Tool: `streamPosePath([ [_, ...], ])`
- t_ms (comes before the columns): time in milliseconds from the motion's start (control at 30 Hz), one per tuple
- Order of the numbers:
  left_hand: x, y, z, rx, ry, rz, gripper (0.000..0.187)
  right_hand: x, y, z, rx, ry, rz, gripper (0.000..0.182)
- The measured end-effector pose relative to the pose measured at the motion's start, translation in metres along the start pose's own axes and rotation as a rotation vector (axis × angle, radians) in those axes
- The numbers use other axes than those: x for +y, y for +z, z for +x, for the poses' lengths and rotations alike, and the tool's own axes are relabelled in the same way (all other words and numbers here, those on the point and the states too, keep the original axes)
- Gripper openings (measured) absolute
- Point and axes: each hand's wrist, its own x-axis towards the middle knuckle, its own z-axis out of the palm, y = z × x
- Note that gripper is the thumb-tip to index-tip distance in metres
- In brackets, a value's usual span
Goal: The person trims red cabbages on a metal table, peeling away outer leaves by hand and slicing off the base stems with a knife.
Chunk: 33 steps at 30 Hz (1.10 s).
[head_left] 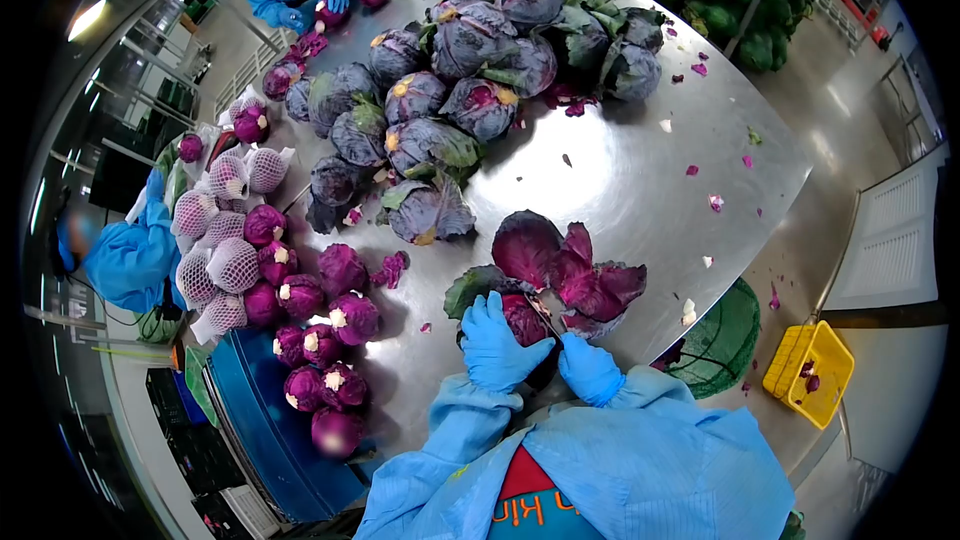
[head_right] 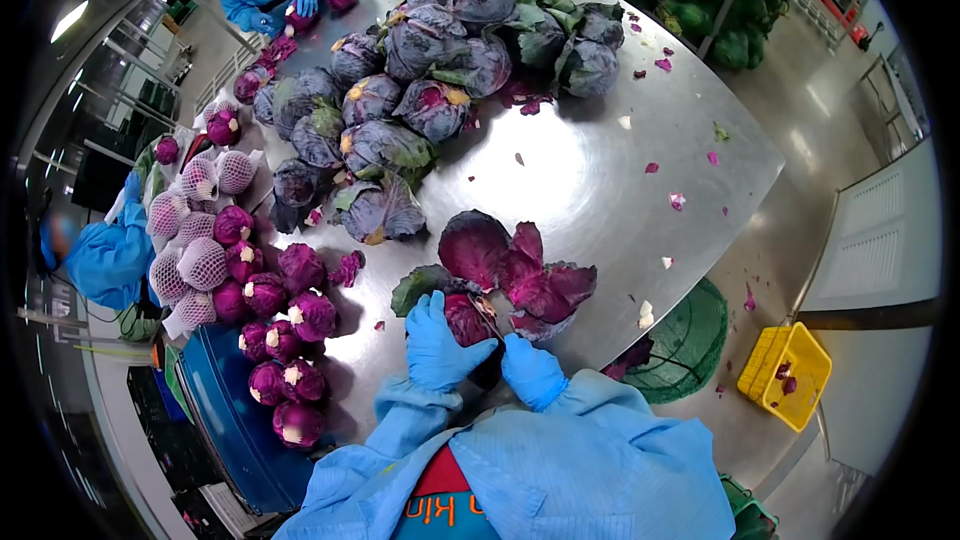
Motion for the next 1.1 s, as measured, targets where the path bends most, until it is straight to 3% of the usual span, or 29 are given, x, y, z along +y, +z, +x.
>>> streamPosePath([
  [167, 0.012, -0.004, 0.002, 0.004, -0.019, 0.03, 0.107, -0.003, -0.015, 0.012, -0.139, 0.057, -0.002, 0.014],
  [267, 0.018, -0.001, 0.001, 0.03, -0.024, 0.058, 0.105, 0.013, -0.011, 0.022, -0.203, -0.04, 0.055, 0.02],
  [333, 0.018, 0.001, 0.004, 0.015, -0.052, 0.028, 0.104, 0.014, -0.018, 0.036, -0.352, -0.025, 0.004, 0.022],
  [400, 0.02, 0.007, -0.002, 0.07, 0.01, 0.033, 0.103, 0.017, -0.009, 0.053, -0.459, 0.019, -0.02, 0.026],
  [500, 0.015, 0.018, -0.025, 0.178, 0.145, 0.083, 0.103, 0.051, 0.041, 0.084, -0.4, -0.092, 0.048, 0.031],
  [633, -0.049, 0.025, -0.045, 0.342, 0.256, -0.308, 0.109, 0.06, 0.021, 0.082, -0.35, -0.045, 0.174, 0.03],
  [700, -0.089, 0.025, -0.057, 0.228, 0.205, -0.551, 0.119, 0.043, -0.014, 0.081, -0.572, 0.074, 0.315, 0.03],
  [767, -0.115, 0.032, -0.065, 0.186, 0.119, -0.7, 0.125, 0.018, -0.047, 0.067, -0.6, 0.229, 0.323, 0.028],
  [867, -0.139, 0.037, -0.065, 0.182, 0.116, -0.834, 0.129, 0.001, -0.071, 0.04, -0.549, 0.233, 0.371, 0.022],
  [967, -0.146, 0.04, -0.059, 0.143, 0.095, -0.96, 0.129, 0.002, -0.072, 0.046, -0.739, 0.43, 0.691, 0.027],
  [1100, -0.149, 0.043, -0.052, 0.11, -0.099, -1.249, 0.126, -0.013, -0.076, 0.047, -0.327, 0.11, 0.382, 0.023],
])
